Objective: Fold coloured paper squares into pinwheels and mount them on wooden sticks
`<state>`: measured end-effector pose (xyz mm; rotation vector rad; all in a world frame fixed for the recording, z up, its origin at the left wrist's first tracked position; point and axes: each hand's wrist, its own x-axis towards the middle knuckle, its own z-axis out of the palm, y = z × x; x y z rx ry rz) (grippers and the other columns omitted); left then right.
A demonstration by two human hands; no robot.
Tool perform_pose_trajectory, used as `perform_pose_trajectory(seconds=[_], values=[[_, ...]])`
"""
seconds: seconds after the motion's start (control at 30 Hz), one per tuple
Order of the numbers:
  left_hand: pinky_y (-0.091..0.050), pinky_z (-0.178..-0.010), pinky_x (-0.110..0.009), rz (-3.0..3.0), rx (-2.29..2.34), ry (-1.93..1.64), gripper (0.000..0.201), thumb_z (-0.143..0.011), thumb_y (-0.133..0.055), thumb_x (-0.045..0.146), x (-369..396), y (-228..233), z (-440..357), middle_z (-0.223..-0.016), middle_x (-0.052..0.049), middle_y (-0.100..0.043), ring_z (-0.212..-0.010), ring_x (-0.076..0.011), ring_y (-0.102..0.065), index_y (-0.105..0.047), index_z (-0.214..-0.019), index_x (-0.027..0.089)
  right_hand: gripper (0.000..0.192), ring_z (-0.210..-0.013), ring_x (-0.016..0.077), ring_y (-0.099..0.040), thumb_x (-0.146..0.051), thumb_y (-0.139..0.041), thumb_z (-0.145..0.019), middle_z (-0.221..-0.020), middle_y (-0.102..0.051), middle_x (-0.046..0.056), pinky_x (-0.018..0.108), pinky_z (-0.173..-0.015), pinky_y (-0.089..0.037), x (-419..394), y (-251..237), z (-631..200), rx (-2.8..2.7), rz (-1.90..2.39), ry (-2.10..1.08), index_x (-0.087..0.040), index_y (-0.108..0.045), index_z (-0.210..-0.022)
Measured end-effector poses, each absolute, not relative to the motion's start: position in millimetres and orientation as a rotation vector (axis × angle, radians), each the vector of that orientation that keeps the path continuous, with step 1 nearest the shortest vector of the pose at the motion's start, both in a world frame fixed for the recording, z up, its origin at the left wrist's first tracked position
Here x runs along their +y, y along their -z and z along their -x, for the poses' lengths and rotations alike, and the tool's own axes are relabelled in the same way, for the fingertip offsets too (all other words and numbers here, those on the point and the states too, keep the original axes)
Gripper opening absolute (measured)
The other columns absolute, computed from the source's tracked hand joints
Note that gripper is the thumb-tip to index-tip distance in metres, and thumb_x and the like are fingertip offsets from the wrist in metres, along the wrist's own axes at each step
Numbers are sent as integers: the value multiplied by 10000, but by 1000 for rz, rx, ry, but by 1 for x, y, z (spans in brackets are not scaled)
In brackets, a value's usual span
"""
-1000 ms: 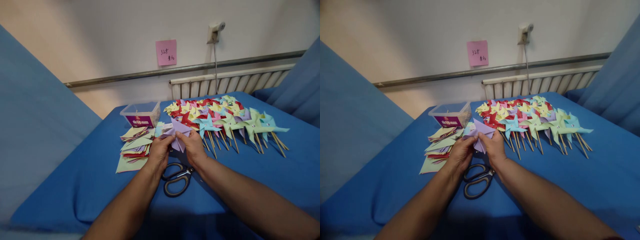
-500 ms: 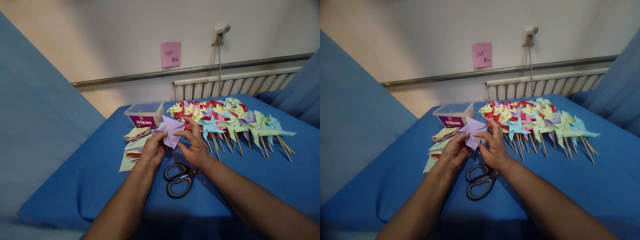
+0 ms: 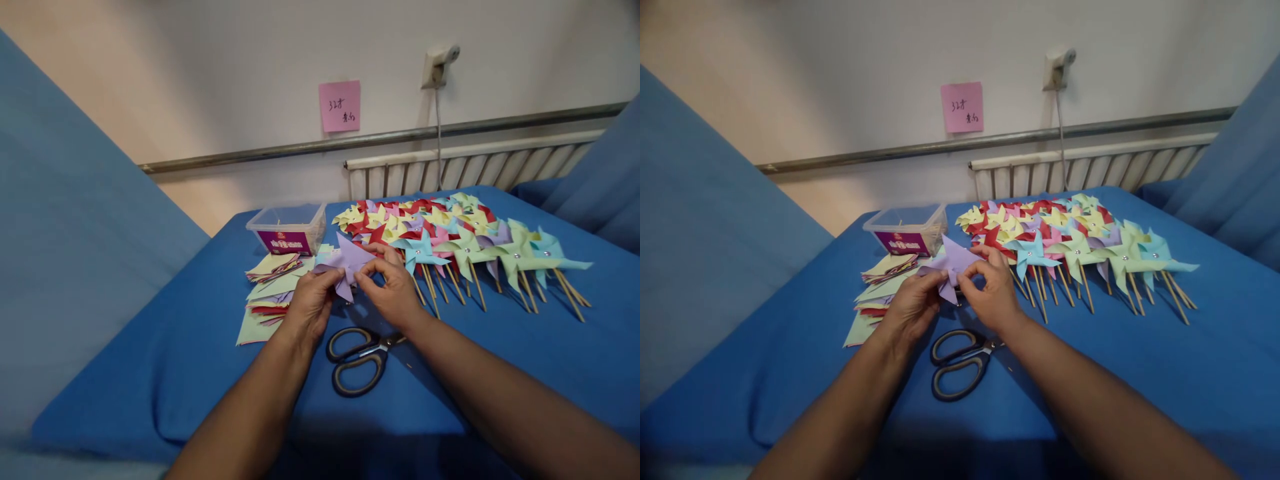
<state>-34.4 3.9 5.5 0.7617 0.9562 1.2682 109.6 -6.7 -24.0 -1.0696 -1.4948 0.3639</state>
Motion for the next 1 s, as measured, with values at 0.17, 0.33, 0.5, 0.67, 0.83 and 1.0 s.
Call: perform_pose_trajectory(seconds=[0.17, 0.33, 0.5, 0.67, 0.83, 1.0], values=[[-513, -612, -258, -761, 972, -1257, 332, -498, -858, 149, 2, -8, 31, -712, -37, -728, -605, -143, -633, -740, -806, 110, 147, -1167, 274, -560, -268, -672, -797, -1198, -615, 94, 470, -1023, -411, -4, 26, -110, -1460, 1122, -381, -219, -640, -663], [-518, -610, -261, -740, 973, -1238, 340, -486, -869, 150, 1, -9, 31, -694, -34, -718, -599, -146, -633, -735, -796, 113, 142, -1151, 265, -566, -269, -669, -796, -1158, -622, 93, 470, -1026, -411, -2, 28, -110, -1442, 1144, -386, -223, -642, -664], [-516, -608, -251, -744, 967, -1234, 340, -489, -876, 154, 1, -9, 30, -690, -31, -715, -603, -137, -628, -736, -794, 107, 141, -1158, 267, -566, -272, -664, -801, -1174, -625, 96, 461, -1022, -418, -2, 28, -109, -1457, 1149, -374, -221, -644, -671], [-506, -596, -252, -754, 986, -1227, 317, -488, -872, 154, 1, -9, 30, -667, -30, -706, -590, -137, -620, -734, -770, 109, 140, -1118, 266, -588, -269, -660, -797, -1123, -646, 86, 453, -993, -438, -3, 27, -108, -1441, 1157, -372, -227, -638, -666], [-501, -595, -255, -762, 999, -1218, 329, -475, -881, 155, 0, -11, 30, -656, -26, -699, -576, -134, -614, -729, -763, 111, 150, -1114, 271, -598, -284, -662, -796, -1106, -659, 87, 450, -983, -444, -2, 28, -107, -1418, 1173, -401, -226, -639, -660], [-510, -601, -251, -765, 1008, -1210, 336, -477, -879, 153, 0, -11, 29, -675, -31, -702, -591, -136, -625, -731, -775, 104, 142, -1096, 270, -611, -283, -656, -797, -1068, -671, 88, 446, -982, -447, 0, 30, -107, -1392, 1159, -417, -231, -646, -665]])
